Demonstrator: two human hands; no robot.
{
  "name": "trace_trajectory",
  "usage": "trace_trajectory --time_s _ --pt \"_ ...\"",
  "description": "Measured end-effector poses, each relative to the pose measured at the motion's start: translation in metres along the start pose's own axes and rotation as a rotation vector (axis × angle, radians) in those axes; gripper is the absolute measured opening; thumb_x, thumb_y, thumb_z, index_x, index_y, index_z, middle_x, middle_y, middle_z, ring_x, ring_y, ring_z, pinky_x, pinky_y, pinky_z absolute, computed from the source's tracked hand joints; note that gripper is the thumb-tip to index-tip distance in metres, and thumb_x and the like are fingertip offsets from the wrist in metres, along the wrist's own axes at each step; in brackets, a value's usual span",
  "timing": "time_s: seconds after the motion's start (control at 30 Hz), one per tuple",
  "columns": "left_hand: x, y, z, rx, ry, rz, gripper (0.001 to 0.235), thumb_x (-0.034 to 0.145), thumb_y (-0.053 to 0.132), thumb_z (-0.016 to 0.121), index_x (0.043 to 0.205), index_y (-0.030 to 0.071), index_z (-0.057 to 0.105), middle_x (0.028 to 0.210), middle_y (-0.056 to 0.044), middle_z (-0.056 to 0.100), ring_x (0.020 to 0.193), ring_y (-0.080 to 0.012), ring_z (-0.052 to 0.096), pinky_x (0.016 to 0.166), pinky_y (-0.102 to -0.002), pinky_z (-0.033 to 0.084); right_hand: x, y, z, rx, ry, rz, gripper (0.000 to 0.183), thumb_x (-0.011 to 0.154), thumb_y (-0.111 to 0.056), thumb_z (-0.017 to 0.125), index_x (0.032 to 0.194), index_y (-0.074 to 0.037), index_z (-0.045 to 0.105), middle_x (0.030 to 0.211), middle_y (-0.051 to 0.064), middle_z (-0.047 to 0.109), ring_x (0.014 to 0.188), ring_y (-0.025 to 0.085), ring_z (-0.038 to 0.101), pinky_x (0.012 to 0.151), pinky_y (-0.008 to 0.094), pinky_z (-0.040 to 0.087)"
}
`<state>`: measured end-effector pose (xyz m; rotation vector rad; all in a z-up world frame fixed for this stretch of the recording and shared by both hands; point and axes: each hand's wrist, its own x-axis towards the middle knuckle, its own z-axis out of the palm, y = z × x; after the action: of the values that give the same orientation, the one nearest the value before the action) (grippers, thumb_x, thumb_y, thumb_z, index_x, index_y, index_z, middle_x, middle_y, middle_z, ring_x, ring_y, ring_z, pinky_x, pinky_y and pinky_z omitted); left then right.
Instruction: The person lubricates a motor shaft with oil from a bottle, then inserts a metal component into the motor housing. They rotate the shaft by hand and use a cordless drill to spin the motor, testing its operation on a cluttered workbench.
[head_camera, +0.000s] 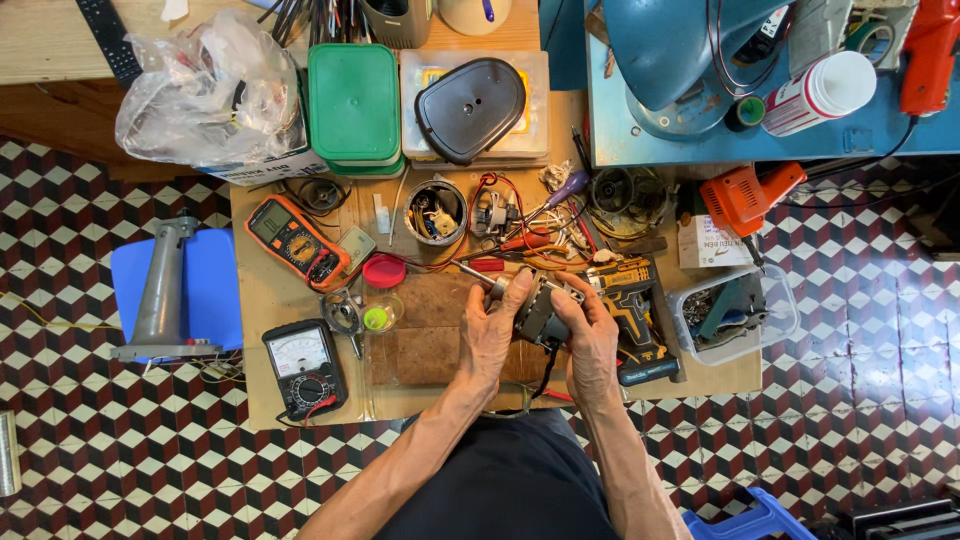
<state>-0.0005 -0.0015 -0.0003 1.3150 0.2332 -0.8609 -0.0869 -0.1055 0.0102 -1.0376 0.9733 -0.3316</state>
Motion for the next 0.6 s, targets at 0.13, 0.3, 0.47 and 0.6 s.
trace_trajectory --time_s 0.13,0.3,0.47,0.6 --pt "0.002 0.003 0.002 0.035 0.067 -0.058 0.068 0.072 0.062 0.079 0.105 0.006 0.062 0.09 -0.007 0.068 0.081 -0.0152 0.066 0.07 -0.028 0.056 -0.002 0.002 0.001 -0.061 0.016 -0.049 0.057 0.087 -0.029 0.074 0.134 0.0 0.062 0.107 0.01 0.067 0.094 0.014 0.066 0.083 0.027 0.058" --pt "-0.001 0.011 -0.005 0.051 -0.025 -0.043 0.069 0.072 0.063 0.078 0.108 0.006 0.064 0.091 -0.006 0.068 0.083 -0.0137 0.067 0.072 -0.026 0.057 0.0 -0.001 0.003 -0.023 0.011 -0.02 0.056 0.086 -0.03 0.073 0.132 0.001 0.063 0.105 0.01 0.069 0.092 0.014 0.067 0.082 0.027 0.058" --pt "-0.002 0.011 -0.008 0.045 -0.04 -0.029 0.071 0.074 0.062 0.078 0.112 0.004 0.066 0.094 -0.006 0.066 0.083 -0.0131 0.065 0.071 -0.027 0.057 -0.001 -0.006 0.004 -0.089 0.023 -0.019 0.055 0.086 -0.03 0.073 0.131 0.0 0.064 0.103 0.011 0.068 0.089 0.014 0.067 0.078 0.029 0.058" --pt "0.001 0.007 -0.007 0.075 0.015 -0.006 0.073 0.075 0.065 0.077 0.109 0.001 0.066 0.094 -0.007 0.067 0.084 -0.0145 0.065 0.073 -0.028 0.055 -0.008 -0.005 0.008 -0.148 0.018 -0.113 0.055 0.085 -0.03 0.073 0.13 -0.001 0.063 0.109 0.008 0.068 0.095 0.013 0.068 0.083 0.027 0.06"
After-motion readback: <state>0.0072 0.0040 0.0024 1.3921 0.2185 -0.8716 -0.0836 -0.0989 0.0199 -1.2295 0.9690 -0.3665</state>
